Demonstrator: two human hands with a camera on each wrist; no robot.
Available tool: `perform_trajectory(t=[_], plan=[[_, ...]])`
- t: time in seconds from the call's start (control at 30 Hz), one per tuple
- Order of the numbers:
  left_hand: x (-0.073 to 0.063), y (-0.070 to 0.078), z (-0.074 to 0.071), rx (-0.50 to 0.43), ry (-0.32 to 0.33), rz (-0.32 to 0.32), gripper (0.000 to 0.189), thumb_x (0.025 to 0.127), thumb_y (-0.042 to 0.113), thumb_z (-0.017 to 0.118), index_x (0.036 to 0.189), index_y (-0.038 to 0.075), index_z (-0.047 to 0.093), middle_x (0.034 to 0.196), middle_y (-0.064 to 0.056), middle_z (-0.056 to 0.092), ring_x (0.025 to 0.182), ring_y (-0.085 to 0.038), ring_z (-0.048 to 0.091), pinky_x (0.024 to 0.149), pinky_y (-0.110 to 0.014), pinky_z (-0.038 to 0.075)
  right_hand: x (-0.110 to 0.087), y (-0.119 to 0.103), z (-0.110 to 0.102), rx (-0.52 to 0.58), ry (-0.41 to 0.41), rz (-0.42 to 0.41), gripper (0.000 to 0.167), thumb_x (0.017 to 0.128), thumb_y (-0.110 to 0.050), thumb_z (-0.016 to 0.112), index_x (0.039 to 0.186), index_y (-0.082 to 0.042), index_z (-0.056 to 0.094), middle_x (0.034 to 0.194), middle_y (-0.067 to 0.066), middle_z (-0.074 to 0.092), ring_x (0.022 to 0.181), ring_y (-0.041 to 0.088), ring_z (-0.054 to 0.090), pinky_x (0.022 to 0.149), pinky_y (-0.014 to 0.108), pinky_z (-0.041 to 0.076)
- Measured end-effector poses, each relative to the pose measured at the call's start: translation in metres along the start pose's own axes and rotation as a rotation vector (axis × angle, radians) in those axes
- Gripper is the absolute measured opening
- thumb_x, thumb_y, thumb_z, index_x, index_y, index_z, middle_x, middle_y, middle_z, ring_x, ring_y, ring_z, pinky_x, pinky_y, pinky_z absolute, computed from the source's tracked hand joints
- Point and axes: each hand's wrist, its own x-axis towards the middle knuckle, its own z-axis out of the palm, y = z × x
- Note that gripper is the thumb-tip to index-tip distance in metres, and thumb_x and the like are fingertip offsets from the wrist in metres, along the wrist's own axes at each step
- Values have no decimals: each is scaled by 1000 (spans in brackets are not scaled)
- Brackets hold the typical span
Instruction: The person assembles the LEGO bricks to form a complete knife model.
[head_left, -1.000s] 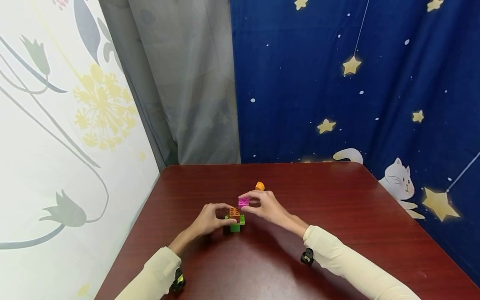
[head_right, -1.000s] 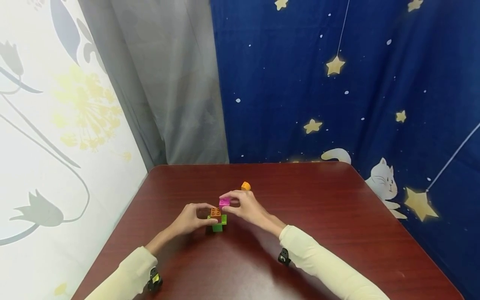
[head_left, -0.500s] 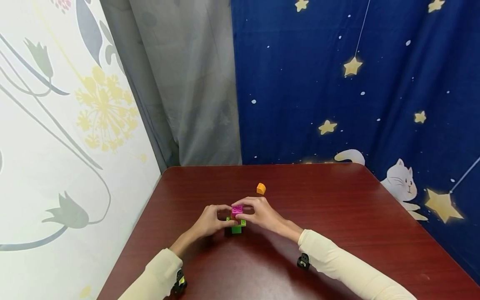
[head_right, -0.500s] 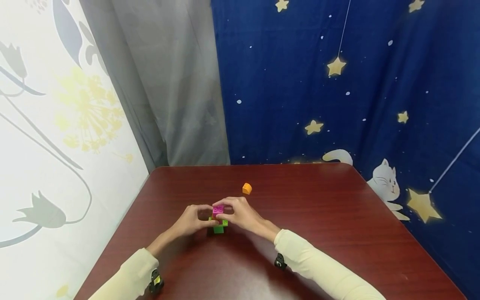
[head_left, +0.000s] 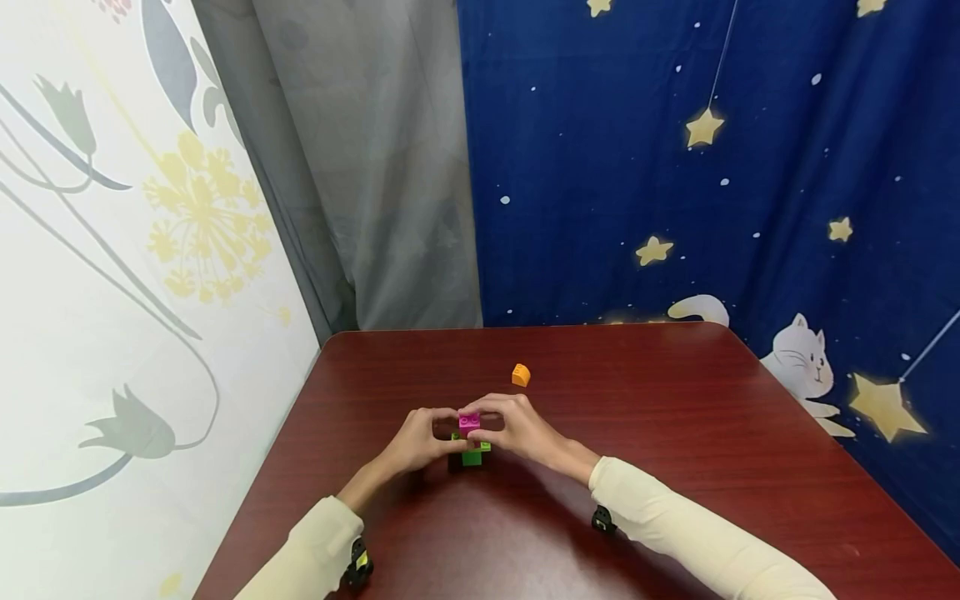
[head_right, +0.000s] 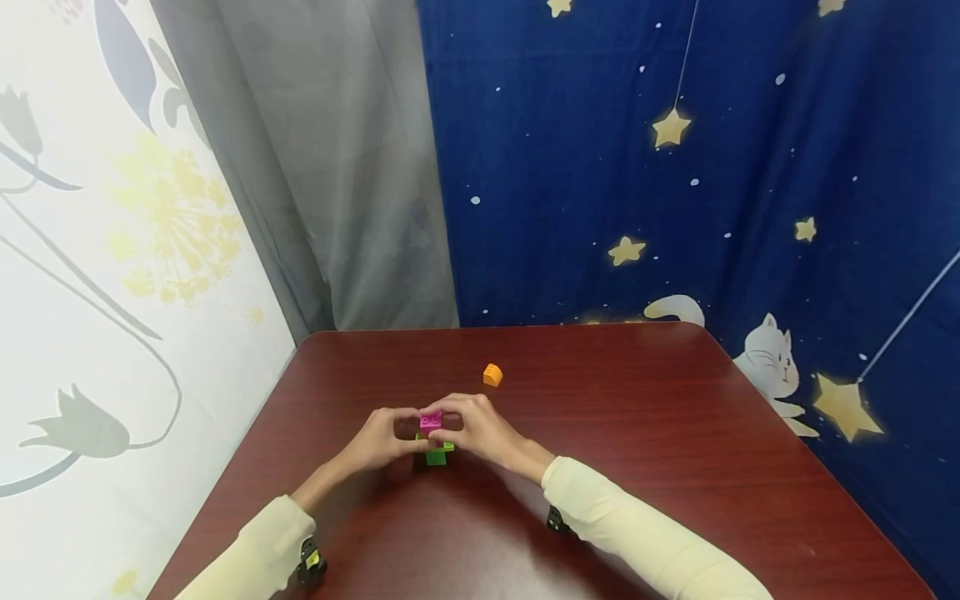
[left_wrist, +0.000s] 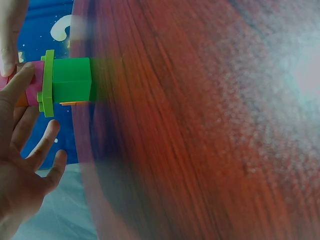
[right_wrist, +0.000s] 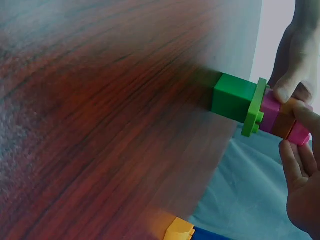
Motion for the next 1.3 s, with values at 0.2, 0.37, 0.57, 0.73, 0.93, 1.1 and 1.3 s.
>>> perform_trajectory(t=[0.2,0.37,0.57,0.73,0.93,1.1,1.3], plan=[[-2,0,-1,-8,-6,3,38,88,28,86,120,10,75,110,-3,77,98,-20,75,89,-44,59,-3,4,4,77,7,44,37,88,-16,85,123,-16,76,119,-3,74,110,10,70,91,33,58],[-2,-1,0,-12,-2,5,39,88,31,86,119,10,75,109,-3,77,98,-19,75,88,-44,59,-3,5,4,49,-6,49,36,90,-20,83,125,-19,75,120,-7,73,110,7,68,93,33,57],[-2,-1,0,32,12,1,38,87,33,87,117,13,75,108,1,76,96,-14,73,88,-38,60,-2,4,0,-19,-19,-1,36,90,-22,84,124,-19,74,119,-8,73,108,5,67,93,34,57],[-2,0,0,42,16,-6,39,85,34,88,116,14,76,107,2,76,96,-14,71,88,-40,59,-2,8,-5,-30,-12,-42,37,89,-23,85,123,-16,74,116,-5,74,105,10,70,88,40,59],[-1,0,-1,44,21,-8,41,84,36,89,115,13,75,106,1,76,96,-16,72,87,-42,59,-3,23,-16,-22,-24,-8,39,89,-30,85,123,-15,74,118,-2,75,106,18,72,91,35,58],[-1,0,-2,39,23,-16,43,83,36,90,115,11,75,104,1,76,94,-15,71,87,-44,60,-5,44,-24,-37,-4,66,37,90,-34,84,122,-19,75,117,-1,76,107,19,71,93,37,57],[-1,-1,1,25,26,-14,46,83,36,89,115,7,74,106,-7,75,96,-24,70,87,-47,59,-8,80,-32,-81,104,199,31,90,-23,84,118,-10,76,113,12,75,107,29,72,95,48,56]])
